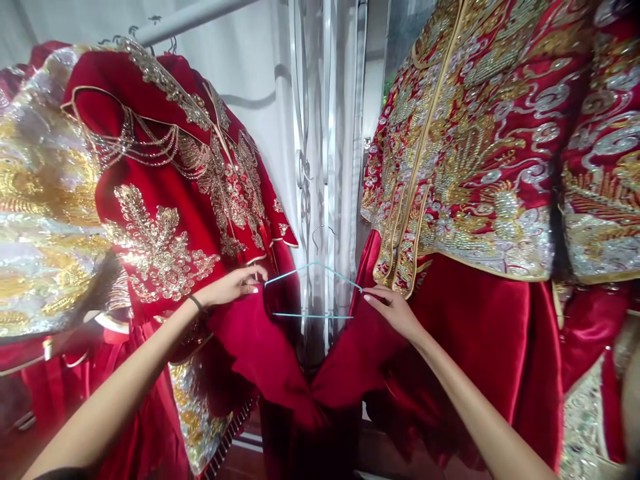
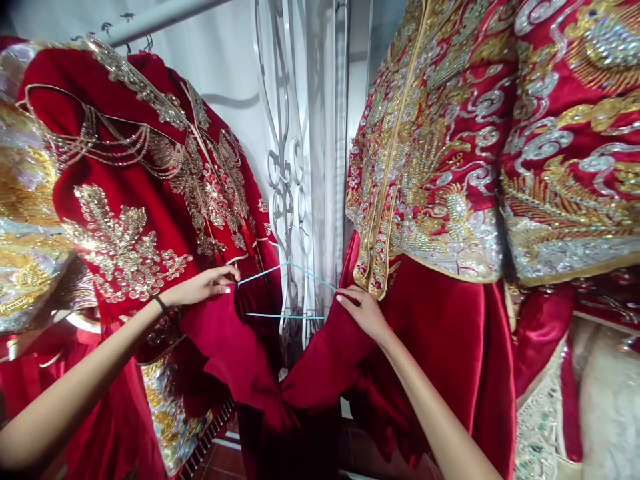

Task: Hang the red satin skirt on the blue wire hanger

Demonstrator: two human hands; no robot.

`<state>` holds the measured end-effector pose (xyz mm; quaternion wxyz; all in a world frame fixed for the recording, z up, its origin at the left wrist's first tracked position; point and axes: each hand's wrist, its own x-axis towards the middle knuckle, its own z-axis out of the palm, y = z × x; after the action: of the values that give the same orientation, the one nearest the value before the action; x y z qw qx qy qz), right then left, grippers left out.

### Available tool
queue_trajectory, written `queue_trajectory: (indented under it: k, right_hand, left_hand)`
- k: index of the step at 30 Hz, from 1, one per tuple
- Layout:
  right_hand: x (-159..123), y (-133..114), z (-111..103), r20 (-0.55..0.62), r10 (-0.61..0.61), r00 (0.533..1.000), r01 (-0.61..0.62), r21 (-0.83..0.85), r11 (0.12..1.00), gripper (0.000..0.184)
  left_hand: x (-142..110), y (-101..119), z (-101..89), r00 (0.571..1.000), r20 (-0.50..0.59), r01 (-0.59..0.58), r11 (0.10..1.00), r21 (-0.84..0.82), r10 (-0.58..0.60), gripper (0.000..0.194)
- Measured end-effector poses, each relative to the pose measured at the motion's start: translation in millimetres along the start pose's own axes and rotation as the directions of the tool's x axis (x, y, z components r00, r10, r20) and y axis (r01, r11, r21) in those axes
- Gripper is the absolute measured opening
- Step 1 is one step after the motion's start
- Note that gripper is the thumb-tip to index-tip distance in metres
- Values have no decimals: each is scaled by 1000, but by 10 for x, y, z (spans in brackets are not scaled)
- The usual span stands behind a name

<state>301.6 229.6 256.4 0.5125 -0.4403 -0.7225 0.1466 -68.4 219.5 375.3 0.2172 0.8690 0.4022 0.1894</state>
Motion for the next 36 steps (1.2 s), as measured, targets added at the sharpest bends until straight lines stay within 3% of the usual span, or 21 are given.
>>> queue_trajectory:
  k: [3, 6, 12, 19, 24, 27, 29, 33, 36]
  right_hand:
    - [-17, -19, -43, -31, -3, 1000, 2, -37, 999, 35]
    - [-40, -32, -142, -28, 0, 1000, -2, -67, 998, 37]
    - [-45, -65, -330, 154, 85, 985, -76, -60, 995, 54]
    - [-30, -68, -102, -51, 60, 997, -67, -159, 985, 37]
    - [-96, -63, -95, -46, -24, 999, 15, -171, 985, 41]
    - [-92, -189, -40, -106, 50, 993, -72, -213, 974, 36]
    - [-73, -315, 71, -240, 157, 958, -229, -310, 923, 33]
    - [-61, -520, 318, -416, 292, 861, -485, -500, 718, 40]
    - [-100, -535, 352, -432, 292, 853, -509, -567, 647, 45]
  left_hand:
    - [-31, -49, 174, 995, -72, 66, 993, -97, -73, 40]
    - [-73, -122, 304, 993, -101, 48, 996, -77, -56, 42]
    - [4, -278, 510, 954, -296, 44, 999, 3, -42, 43]
    - [104, -301, 760, 873, -476, 152, 986, 66, -103, 28]
    - [49, -290, 769, 865, -500, 123, 980, 157, -29, 36]
    - [73, -184, 819, 851, -521, 186, 965, 185, -64, 40]
    - [136, -62, 904, 787, -594, 340, 920, 193, -167, 42]
    - [271, 174, 1123, 551, -782, 640, 749, 173, -291, 37]
    - [278, 247, 1214, 492, -820, 697, 696, 171, -292, 33]
